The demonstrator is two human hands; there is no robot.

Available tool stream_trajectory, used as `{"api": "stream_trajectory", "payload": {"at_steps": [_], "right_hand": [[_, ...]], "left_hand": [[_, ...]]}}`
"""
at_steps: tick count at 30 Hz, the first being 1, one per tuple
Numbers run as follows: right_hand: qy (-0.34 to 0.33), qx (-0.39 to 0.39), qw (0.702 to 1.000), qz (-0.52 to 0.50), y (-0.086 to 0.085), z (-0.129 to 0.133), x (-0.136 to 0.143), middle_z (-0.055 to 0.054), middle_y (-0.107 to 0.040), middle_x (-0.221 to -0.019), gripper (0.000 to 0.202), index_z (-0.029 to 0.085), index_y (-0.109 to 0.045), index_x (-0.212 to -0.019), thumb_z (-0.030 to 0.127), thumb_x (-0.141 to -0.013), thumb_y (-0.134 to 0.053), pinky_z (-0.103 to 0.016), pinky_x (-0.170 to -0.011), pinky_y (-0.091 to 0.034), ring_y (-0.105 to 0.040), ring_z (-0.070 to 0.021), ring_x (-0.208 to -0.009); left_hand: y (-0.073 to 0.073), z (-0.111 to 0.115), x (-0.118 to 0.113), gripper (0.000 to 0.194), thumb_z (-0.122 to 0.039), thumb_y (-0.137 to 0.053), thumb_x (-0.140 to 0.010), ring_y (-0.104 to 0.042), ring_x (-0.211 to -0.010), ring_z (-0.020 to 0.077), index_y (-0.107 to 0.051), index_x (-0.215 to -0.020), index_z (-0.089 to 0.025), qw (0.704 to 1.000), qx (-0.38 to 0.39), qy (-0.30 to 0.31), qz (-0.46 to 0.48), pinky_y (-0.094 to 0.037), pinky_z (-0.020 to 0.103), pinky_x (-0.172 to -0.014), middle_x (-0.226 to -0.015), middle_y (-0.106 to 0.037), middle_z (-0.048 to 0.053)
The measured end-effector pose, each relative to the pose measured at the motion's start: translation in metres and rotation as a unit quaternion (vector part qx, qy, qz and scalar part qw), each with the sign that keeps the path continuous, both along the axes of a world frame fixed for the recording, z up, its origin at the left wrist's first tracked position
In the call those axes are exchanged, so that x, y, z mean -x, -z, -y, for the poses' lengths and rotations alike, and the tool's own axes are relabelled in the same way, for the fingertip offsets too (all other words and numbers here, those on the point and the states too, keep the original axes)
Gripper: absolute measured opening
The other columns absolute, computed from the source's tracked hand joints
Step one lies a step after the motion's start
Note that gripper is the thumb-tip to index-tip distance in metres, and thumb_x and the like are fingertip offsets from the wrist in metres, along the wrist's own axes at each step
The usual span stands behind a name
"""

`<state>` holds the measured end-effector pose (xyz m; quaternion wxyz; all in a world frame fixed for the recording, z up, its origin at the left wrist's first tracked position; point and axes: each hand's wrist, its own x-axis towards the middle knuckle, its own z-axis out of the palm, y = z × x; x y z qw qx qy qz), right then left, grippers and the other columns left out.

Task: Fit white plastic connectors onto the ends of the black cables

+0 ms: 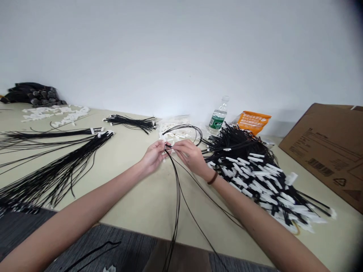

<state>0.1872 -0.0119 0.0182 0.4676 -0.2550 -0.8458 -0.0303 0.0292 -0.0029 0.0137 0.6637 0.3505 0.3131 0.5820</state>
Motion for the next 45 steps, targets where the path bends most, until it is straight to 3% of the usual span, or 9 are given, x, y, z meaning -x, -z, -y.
{"api": "stream_trajectory", "payload": {"at_steps": [2,5,7,10,13,17,20,23,45], "right_hand": [[-0.047,0.122,0.983,-0.126,-0.009,0.000,0.000,-0.005,-0.066,-0.094,0.015,0.021,-0.063,-0.091,0.026,-0.087,-0.050,-0.032,-0.081,-0.048,-0.059,-0.0145,-0.089],[-0.124,0.263,0.906,-0.307,-0.028,0.000,-0.004,-0.003,-0.066,-0.090,0.017,0.021,-0.062,-0.088,0.036,-0.083,-0.055,-0.033,-0.082,-0.051,-0.062,-0.0135,-0.086],[-0.156,0.286,0.862,-0.388,-0.043,-0.001,-0.010,-0.001,-0.065,-0.086,0.018,0.021,-0.060,-0.085,0.039,-0.080,-0.058,-0.032,-0.079,-0.052,-0.062,-0.0114,-0.080],[-0.109,0.231,0.861,-0.440,-0.064,0.000,-0.024,0.001,-0.062,-0.081,0.018,0.021,-0.060,-0.085,0.038,-0.079,-0.060,-0.025,-0.068,-0.051,-0.058,-0.0074,-0.069],[-0.002,0.113,0.921,-0.374,-0.076,0.006,-0.035,0.000,-0.061,-0.082,0.017,0.023,-0.062,-0.093,0.035,-0.083,-0.055,-0.023,-0.056,-0.045,-0.053,-0.0077,-0.063],[0.106,-0.064,0.989,-0.077,-0.069,0.012,-0.033,-0.002,-0.062,-0.078,0.015,0.022,-0.067,-0.088,0.026,-0.086,-0.052,-0.028,-0.061,-0.041,-0.051,-0.0129,-0.070],[0.150,-0.140,0.974,0.096,-0.057,0.010,-0.026,-0.003,-0.061,-0.073,0.017,0.021,-0.067,-0.082,0.026,-0.086,-0.051,-0.028,-0.061,-0.037,-0.046,-0.0147,-0.070],[0.165,-0.167,0.959,0.158,-0.048,0.008,-0.021,-0.003,-0.061,-0.072,0.019,0.020,-0.066,-0.081,0.026,-0.088,-0.049,-0.027,-0.059,-0.033,-0.043,-0.0146,-0.070],[0.185,-0.222,0.941,0.175,-0.040,0.014,-0.011,-0.002,-0.057,-0.066,0.020,0.019,-0.063,-0.073,0.021,-0.087,-0.048,-0.027,-0.055,-0.028,-0.037,-0.0143,-0.068]], "left_hand": [[0.002,-0.004,0.001,0.009,-0.013,-0.056,-0.076,-0.053,-0.068,0.0092,-0.056,-0.067,-0.012,0.999,0.004,-0.041,-0.016,-0.046,0.024,-0.065,-0.077,-0.057,0.003],[0.006,-0.009,0.003,0.010,-0.014,-0.055,-0.077,-0.051,-0.065,0.0075,-0.057,-0.068,-0.012,0.996,0.006,-0.081,-0.030,-0.044,0.021,-0.062,-0.075,-0.057,0.003],[0.010,-0.012,0.004,0.009,-0.014,-0.055,-0.077,-0.050,-0.064,0.0071,-0.057,-0.069,-0.012,0.996,0.005,-0.088,-0.030,-0.043,0.020,-0.061,-0.076,-0.058,0.004],[0.012,-0.013,0.004,0.007,-0.014,-0.057,-0.076,-0.050,-0.063,0.0070,-0.058,-0.069,-0.012,0.996,0.004,-0.087,-0.026,-0.043,0.021,-0.061,-0.076,-0.059,0.004],[0.011,-0.010,0.003,0.008,-0.016,-0.061,-0.074,-0.049,-0.062,0.0071,-0.058,-0.068,-0.012,0.997,0.003,-0.071,-0.030,-0.043,0.022,-0.062,-0.076,-0.059,0.004],[0.008,-0.005,0.001,0.008,-0.016,-0.062,-0.073,-0.051,-0.064,0.0080,-0.057,-0.068,-0.012,0.999,-0.011,-0.018,-0.034,-0.042,0.021,-0.062,-0.075,-0.059,0.004],[0.007,-0.004,0.001,0.009,-0.015,-0.063,-0.072,-0.051,-0.066,0.0086,-0.056,-0.068,-0.012,0.999,-0.023,0.007,-0.027,-0.042,0.021,-0.062,-0.074,-0.058,0.003],[0.006,-0.003,0.001,0.010,-0.015,-0.064,-0.072,-0.052,-0.068,0.0088,-0.054,-0.068,-0.013,0.999,-0.029,0.018,-0.023,-0.042,0.021,-0.064,-0.075,-0.058,0.003],[0.005,0.000,0.000,0.010,-0.016,-0.063,-0.073,-0.054,-0.067,0.0084,-0.054,-0.070,-0.012,0.998,-0.041,0.046,-0.024,-0.044,0.020,-0.064,-0.075,-0.059,0.003]]}}
